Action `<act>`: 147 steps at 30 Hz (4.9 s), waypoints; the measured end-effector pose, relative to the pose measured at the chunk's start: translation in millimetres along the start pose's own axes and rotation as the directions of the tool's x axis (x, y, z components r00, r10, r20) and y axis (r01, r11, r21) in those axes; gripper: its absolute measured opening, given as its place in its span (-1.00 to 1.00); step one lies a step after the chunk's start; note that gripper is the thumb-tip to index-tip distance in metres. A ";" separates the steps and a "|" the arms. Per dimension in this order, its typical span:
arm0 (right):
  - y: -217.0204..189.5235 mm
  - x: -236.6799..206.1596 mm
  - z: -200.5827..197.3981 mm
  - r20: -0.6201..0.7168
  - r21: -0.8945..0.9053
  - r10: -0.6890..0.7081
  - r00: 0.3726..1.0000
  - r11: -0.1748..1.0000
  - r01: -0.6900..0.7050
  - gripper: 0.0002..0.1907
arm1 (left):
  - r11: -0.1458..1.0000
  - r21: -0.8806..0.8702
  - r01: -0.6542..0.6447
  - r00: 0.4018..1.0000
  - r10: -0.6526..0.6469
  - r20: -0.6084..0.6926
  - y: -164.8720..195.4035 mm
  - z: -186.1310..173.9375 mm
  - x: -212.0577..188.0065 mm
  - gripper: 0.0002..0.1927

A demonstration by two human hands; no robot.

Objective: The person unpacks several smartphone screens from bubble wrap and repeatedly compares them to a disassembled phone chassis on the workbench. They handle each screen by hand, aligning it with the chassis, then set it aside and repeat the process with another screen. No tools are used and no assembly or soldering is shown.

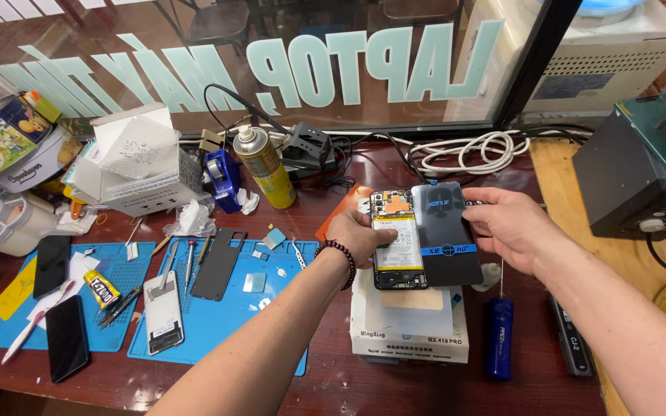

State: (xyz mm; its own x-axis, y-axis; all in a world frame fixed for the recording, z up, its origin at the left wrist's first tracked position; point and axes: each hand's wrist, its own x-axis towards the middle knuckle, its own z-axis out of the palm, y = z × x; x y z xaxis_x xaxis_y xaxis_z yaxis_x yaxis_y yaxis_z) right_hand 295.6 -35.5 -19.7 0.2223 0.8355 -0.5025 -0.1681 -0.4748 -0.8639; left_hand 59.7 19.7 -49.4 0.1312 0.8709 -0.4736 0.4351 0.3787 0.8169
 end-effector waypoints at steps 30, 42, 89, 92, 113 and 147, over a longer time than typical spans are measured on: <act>-2.1 -5.6 3.5 0.014 0.016 -0.004 1.000 1.000 0.004 -0.52 | 0.999 0.037 0.007 1.000 -0.007 0.021 7.2 -3.6 -3.9 -0.64; 1.2 -3.9 2.1 0.014 0.032 -0.006 1.000 0.999 0.005 -0.54 | 0.998 0.064 0.015 1.000 -0.016 0.021 7.4 -3.1 -1.0 -0.62; 2.5 -4.4 5.4 -0.002 0.047 -0.019 1.000 0.999 0.019 -0.50 | 0.605 0.609 -0.513 0.795 0.603 0.071 39.5 29.2 -24.2 -0.59; 5.2 -2.5 4.1 0.012 0.053 -0.028 1.000 0.998 0.027 -0.51 | 0.586 0.613 -0.530 0.788 0.608 0.100 38.2 28.7 -18.9 -0.59; 8.9 0.2 2.0 0.000 0.030 -0.050 0.999 0.998 0.050 -0.55 | 0.944 0.163 -0.288 0.950 0.259 0.176 20.1 10.8 -77.2 -0.55; 5.7 0.7 12.7 -0.011 0.029 -0.086 0.996 0.996 0.086 -0.58 | 0.620 0.516 -0.591 0.791 0.570 0.221 13.1 35.5 -98.9 -0.61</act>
State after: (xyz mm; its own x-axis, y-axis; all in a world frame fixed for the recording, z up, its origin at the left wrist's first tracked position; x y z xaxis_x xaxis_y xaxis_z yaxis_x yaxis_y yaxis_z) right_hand 282.7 -34.1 -24.6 0.2465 0.8700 -0.4271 -0.1758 -0.3932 -0.9025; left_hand 84.0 -72.7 -3.6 0.5489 0.8357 0.0184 0.6520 -0.4418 0.6163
